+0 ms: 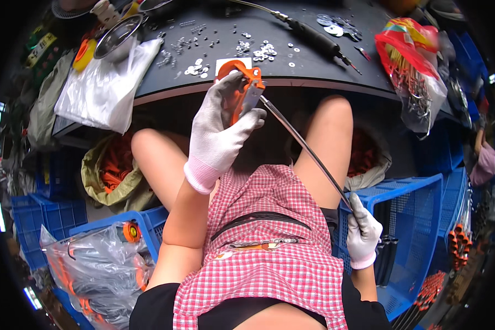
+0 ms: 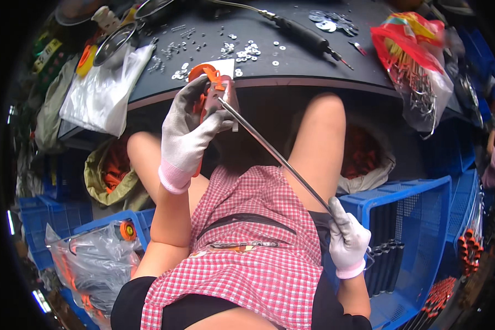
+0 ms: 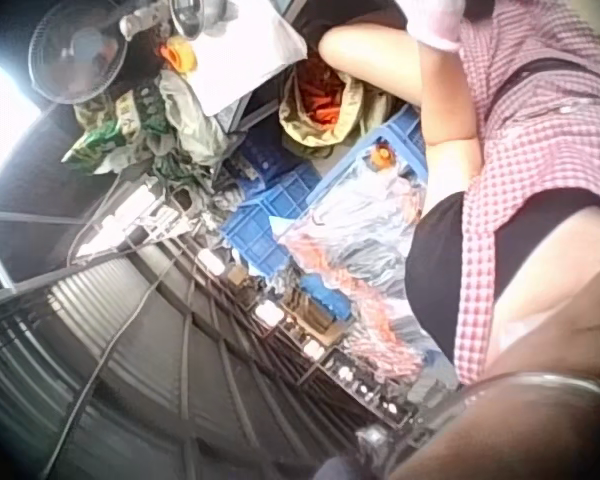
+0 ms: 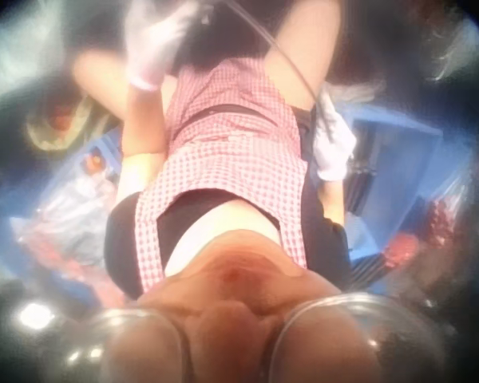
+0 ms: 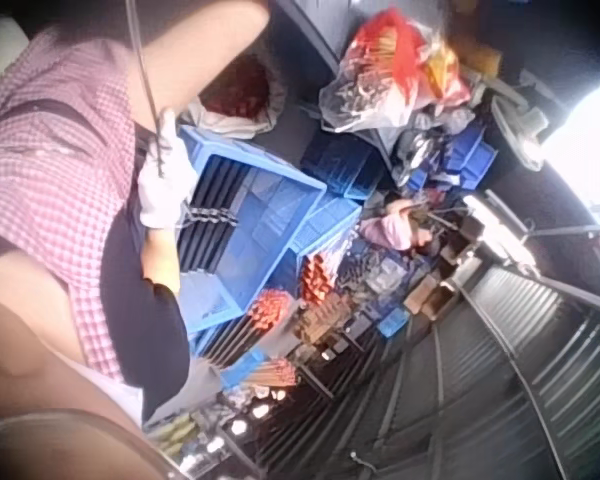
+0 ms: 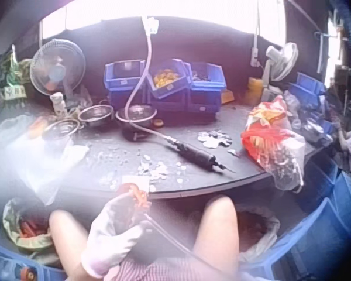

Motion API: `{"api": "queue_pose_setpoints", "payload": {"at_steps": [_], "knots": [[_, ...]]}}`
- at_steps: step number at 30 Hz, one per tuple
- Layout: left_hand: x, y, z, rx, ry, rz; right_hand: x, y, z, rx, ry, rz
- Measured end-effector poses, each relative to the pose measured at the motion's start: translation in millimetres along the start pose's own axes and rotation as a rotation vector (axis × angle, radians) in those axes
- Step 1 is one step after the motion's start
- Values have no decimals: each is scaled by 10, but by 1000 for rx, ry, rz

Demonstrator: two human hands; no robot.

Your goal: The person assembles components of a mechanical device using a caulking gun and an electric screwdriver, securing plastic tubes, washers, nuts, and metal brackets with various fasteners.

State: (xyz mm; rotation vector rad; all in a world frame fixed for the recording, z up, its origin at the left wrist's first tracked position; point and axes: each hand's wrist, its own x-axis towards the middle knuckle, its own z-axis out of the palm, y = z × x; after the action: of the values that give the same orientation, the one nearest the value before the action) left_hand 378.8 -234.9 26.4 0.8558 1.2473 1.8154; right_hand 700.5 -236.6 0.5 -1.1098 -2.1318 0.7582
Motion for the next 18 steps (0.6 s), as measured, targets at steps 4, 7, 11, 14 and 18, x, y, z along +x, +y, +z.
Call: {"api": "queue_pose_setpoints", "payload": {"at_steps": [4,7,11,14,18], "knots": [[-66,45,-168,-48,42,-13,195,-59,142,-77,-26,-68],[-82,-70,-287,147,72,160,265,-92,175,-137,-22,-155],[-120,-13,-364,614,64,388,324,-130,140,-207,-52,-164],[-107,-12,-446,752,2,366,367,-132,167,-205,-94,-146],[-121,-59,-449,836,60,448,466,-107,216,156,-339,65]]}}
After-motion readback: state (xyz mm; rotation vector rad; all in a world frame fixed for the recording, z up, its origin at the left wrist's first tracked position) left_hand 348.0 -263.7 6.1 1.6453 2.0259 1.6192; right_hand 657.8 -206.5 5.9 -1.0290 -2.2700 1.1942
